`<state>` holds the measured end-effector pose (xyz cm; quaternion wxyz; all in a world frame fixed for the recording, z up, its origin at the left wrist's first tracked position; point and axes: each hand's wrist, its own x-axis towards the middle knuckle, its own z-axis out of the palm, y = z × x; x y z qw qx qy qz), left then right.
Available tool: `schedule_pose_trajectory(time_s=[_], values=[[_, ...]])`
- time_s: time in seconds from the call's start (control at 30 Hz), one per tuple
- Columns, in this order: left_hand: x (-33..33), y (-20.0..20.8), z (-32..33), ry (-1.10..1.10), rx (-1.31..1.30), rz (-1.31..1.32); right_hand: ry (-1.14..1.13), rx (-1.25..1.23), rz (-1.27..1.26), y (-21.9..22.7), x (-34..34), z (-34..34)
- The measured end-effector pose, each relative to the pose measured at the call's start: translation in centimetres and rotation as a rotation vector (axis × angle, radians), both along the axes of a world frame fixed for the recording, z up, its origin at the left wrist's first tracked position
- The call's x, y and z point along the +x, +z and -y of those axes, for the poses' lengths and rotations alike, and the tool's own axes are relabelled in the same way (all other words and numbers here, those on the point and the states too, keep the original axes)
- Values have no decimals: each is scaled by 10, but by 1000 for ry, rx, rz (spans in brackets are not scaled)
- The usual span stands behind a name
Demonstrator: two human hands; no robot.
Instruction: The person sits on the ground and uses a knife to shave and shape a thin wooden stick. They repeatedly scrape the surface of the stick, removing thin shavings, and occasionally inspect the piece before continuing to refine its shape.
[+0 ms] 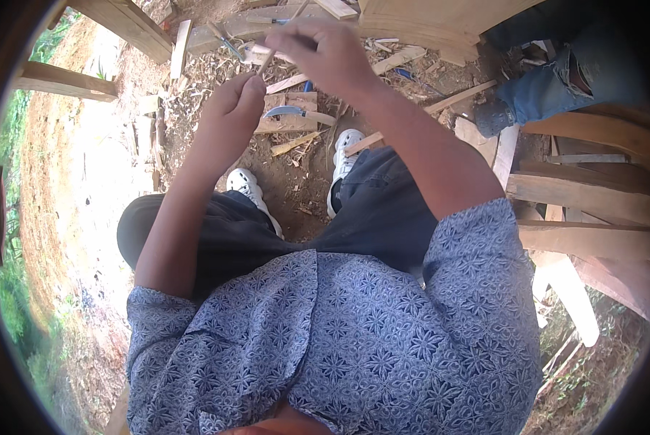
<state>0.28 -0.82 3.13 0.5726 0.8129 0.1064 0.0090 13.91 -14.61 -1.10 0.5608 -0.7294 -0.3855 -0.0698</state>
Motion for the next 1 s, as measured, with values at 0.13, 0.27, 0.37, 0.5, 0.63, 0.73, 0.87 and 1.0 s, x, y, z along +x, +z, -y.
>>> schedule_pose_trajectory(time_s=[0.13, 0.27, 0.37, 0.5, 0.63, 0.73, 0.87, 1.0], values=[[4, 3, -1, 7, -41, 3, -96, -126, -20, 21, 10, 7], [3, 2, -3, 11, -17, 13, -37, 36, 45, 2, -11, -5], [0, 6, 3, -14, -64, -8, -174, -305, -76, 22, 40, 26], [-1, -1, 0, -13, -44, 13, -26, -85, 36, 5, -9, 7], [3, 8, 4, -47, -65, 30, -151, -276, -55, 7, 51, 29], [5, 5, 0, 4, -28, 14, -54, 41, 31, 1, -7, -4], [2, 0, 1, -17, -67, 2, -87, -89, -19, 12, 22, 12], [-1, 4, 1, -19, 34, 4, -15, 45, -30, 15, -29, -2]])
